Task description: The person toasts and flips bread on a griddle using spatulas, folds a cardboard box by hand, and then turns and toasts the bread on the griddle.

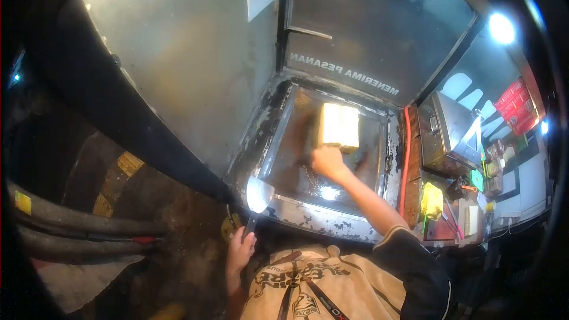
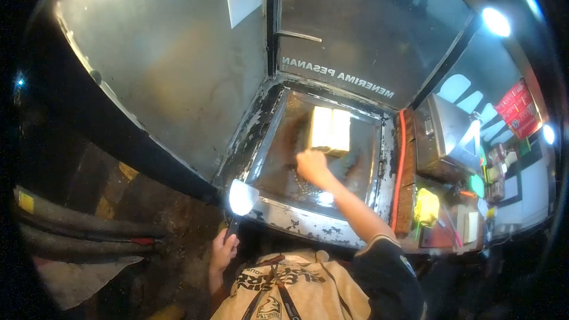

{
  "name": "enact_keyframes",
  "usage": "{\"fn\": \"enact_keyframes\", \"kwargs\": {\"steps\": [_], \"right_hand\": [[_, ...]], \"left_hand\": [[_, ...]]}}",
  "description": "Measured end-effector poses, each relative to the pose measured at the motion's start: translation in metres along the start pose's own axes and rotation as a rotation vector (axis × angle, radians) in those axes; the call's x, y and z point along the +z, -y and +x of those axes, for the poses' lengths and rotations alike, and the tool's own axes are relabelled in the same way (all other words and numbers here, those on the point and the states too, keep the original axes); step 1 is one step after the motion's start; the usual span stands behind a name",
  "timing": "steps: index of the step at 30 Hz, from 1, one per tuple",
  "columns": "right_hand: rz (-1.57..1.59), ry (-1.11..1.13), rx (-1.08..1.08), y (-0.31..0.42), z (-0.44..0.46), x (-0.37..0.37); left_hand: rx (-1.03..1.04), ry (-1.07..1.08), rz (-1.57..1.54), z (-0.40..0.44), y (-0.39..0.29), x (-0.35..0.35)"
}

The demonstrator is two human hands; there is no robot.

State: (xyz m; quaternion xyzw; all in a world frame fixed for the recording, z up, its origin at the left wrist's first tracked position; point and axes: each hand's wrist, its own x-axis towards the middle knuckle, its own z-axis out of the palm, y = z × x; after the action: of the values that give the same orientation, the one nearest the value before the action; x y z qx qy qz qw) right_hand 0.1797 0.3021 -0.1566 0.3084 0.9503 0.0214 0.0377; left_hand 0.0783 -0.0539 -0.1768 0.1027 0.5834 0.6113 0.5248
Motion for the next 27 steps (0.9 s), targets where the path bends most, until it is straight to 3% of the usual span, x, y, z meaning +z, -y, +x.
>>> {"fn": "enact_keyframes", "kwargs": {"steps": [4,8,11,18,20,24,27], "right_hand": [[-0.001,0.122,-0.089,0.004,-0.026,-0.018],[0.152,-0.081,-0.215,0.0,-0.015,-0.014],[0.151,-0.012,-0.205,-0.023,-0.002,0.006],[-0.198,0.04,0.041,-0.103,-0.071,-0.001],[-0.107,0.082,0.116,-0.113,-0.103,-0.004],[0.074,0.202,0.428,-0.059,-0.158,-0.017],[0.194,0.166,0.446,-0.01,-0.171,-0.006]], "left_hand": [[0.013,-0.003,-0.024,0.007,-0.012,-0.008],[0.052,0.019,0.018,0.025,-0.018,-0.015],[0.074,0.066,0.063,0.031,-0.027,-0.011],[0.033,0.118,0.074,0.028,-0.024,-0.007],[0.02,0.124,0.06,0.03,-0.023,-0.001],[-0.008,0.079,0.064,0.031,-0.019,0.01],[-0.006,0.066,0.074,0.035,-0.026,0.022]]}}
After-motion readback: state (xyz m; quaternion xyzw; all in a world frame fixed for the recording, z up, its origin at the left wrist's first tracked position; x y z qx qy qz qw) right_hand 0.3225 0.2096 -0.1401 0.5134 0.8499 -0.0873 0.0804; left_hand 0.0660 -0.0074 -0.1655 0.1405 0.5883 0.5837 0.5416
